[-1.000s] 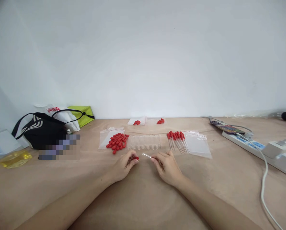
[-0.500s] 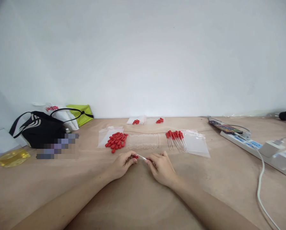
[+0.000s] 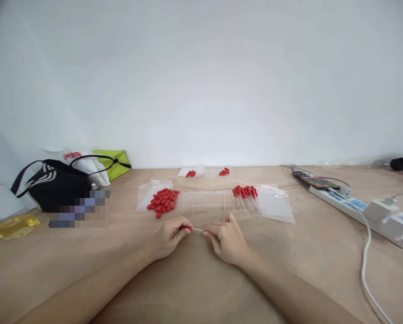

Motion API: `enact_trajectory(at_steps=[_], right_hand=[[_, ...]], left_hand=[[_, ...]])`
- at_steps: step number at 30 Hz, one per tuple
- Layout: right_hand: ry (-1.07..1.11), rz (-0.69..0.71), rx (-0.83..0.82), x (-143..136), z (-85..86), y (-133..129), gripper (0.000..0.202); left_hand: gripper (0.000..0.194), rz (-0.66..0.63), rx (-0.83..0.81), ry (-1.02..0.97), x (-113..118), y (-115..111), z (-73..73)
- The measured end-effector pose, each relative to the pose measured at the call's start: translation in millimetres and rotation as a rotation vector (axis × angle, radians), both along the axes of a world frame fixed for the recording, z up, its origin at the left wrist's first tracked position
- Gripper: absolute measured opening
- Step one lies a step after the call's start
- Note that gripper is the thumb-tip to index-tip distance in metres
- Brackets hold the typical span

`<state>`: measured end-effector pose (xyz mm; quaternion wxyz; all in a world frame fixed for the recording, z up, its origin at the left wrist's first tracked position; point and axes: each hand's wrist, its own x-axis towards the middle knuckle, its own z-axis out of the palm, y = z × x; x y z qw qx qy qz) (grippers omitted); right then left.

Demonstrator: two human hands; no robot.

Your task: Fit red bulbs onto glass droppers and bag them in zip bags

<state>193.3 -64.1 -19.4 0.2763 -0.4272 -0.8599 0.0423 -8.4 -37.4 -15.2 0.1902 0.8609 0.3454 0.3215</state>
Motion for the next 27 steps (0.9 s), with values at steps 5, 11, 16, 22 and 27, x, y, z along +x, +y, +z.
enact_trajectory(at_steps=[5,11,16,22,27], right_hand=[[-0.145,-0.013,0.101,2.1,1.9,0.7,0.023],[-0.074,-0.051,0.088,-1.8,0.1,-3.0,0.023],[-0.005,-0.032,0.056,-7.3,-4.4,-5.7,0.024],[0.013,-0.005,0.050,-11.0,-7.9,-4.3,0.024],[0.020,-0.004,0.053,-8.1,-5.0,-1.6,0.024]], left_hand=[[0.013,-0.073,0.073,0.058,-0.5,-1.3,-3.2],[0.013,-0.039,0.088,0.123,0.9,-1.5,-4.5],[0.012,-0.095,0.125,0.148,0.9,-4.1,-2.9],[0.011,-0.144,0.185,0.148,0.2,-2.5,-6.4],[0.010,-0.063,0.134,0.101,1.2,-1.7,-5.1]])
